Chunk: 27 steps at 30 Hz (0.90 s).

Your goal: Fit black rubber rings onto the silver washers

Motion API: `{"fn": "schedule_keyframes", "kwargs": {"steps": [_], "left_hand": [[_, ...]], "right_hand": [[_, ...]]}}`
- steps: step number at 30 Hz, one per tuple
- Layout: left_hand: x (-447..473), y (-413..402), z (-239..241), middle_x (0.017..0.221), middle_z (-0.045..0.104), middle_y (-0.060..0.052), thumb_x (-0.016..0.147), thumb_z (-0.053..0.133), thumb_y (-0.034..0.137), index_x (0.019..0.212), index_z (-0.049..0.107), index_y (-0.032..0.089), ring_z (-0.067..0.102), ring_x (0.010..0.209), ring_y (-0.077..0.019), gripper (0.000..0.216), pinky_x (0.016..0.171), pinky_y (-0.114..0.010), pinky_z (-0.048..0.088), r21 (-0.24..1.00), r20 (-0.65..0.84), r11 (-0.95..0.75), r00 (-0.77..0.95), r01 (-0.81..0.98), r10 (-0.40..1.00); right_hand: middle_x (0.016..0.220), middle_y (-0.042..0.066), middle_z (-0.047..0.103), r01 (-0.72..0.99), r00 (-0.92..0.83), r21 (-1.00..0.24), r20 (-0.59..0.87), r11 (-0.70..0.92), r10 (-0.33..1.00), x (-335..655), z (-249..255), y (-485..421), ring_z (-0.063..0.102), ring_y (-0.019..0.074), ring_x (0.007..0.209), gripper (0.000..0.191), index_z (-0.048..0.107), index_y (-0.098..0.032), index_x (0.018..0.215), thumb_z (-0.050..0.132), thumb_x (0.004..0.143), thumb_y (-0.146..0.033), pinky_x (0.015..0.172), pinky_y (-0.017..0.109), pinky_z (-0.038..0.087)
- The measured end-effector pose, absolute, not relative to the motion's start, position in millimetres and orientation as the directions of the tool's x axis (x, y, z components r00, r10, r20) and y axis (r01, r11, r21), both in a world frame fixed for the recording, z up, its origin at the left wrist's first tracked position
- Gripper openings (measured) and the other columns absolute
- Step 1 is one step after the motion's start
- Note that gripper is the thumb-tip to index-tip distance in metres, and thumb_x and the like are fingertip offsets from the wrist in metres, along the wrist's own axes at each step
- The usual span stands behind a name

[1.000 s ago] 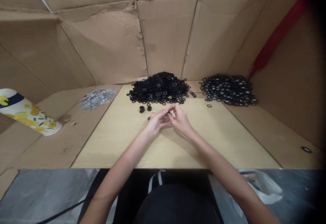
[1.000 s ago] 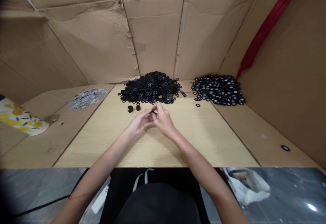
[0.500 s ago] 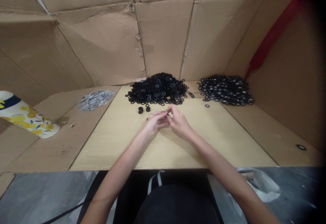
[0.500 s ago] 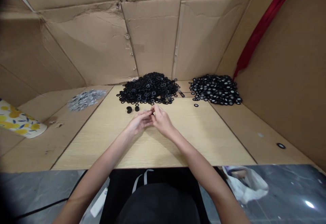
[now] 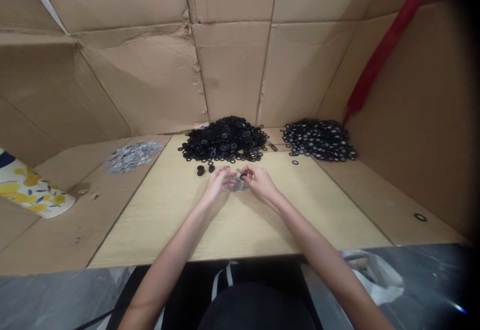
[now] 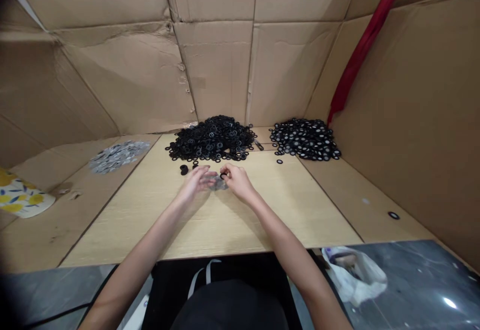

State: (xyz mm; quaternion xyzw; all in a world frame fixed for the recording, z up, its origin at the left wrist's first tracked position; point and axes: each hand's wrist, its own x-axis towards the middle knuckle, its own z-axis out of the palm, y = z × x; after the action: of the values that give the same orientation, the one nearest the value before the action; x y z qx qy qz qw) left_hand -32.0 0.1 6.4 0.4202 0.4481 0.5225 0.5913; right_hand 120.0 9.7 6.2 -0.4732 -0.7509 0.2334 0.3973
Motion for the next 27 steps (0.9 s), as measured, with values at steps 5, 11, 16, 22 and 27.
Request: {"fn": "schedule_keyframes", "kwargs": {"steps": [5,11,16,22,27], "left_hand": [[-57.2,5.6,6.6,0.086,0.065,-0.009,0.073,0.05,0.027,0.086,0.06,0.015,0.059,0.082,-0.0183,0.02,0.077,-0.031,0.044,0.85,0.293,-0.197,-0.127,0.489,0.948],[-56.1,1.4,-1.9,0.106,0.06,-0.014,0.068,0.057,0.028,0.098,0.062,0.014,0.05,0.104,-0.0283,0.034,0.088,-0.037,0.038,0.426,0.261,-0.088,-0.029,0.9,0.965],[-55.1,3.3,-8.6,0.097,0.064,-0.016,0.074,0.047,0.015,0.096,0.064,0.011,0.059,0.09,-0.0215,0.028,0.079,-0.028,0.041,0.429,0.146,-0.109,0.05,0.897,0.988],[-60.7,5.6,-5.2,0.09,0.067,-0.015,0.072,0.051,0.012,0.088,0.068,0.012,0.061,0.082,-0.0221,0.023,0.073,-0.027,0.043,0.469,0.171,-0.089,0.008,0.879,0.985],[-63.1,6.1,-2.8,0.093,0.068,-0.013,0.071,0.057,0.014,0.092,0.067,0.013,0.062,0.082,-0.0201,0.024,0.074,-0.027,0.043,0.586,0.216,-0.098,-0.038,0.804,0.976]], "right_hand": [[0.065,0.002,0.063,0.599,-0.209,-0.759,0.157,0.253,0.965,144.5,7.7,24.3,0.057,0.0137,0.062,0.013,0.06,-0.016,0.069,0.055,0.061,-0.008,0.061,0.024,0.043],[0.104,0.011,0.06,0.534,0.429,-0.845,0.274,0.003,0.861,189.4,5.1,44.4,0.057,0.022,0.092,0.042,0.051,-0.016,0.112,0.047,0.071,-0.022,0.08,0.035,0.044],[0.114,0.015,0.055,0.637,0.366,-0.768,0.222,-0.069,0.904,178.9,-3.0,42.2,0.052,0.026,0.104,0.05,0.047,-0.013,0.119,0.05,0.07,-0.023,0.088,0.037,0.04],[0.107,0.01,0.06,0.771,-0.003,-0.619,0.233,0.151,0.972,152.8,-12.0,33.3,0.056,0.0191,0.094,0.039,0.052,-0.014,0.113,0.048,0.075,-0.022,0.084,0.028,0.04],[0.108,0.014,0.058,0.879,-0.268,-0.372,0.133,0.298,0.954,143.9,-12.9,26.8,0.047,0.0255,0.104,0.033,0.061,-0.013,0.096,0.056,0.074,-0.038,0.086,0.031,0.035]]}}
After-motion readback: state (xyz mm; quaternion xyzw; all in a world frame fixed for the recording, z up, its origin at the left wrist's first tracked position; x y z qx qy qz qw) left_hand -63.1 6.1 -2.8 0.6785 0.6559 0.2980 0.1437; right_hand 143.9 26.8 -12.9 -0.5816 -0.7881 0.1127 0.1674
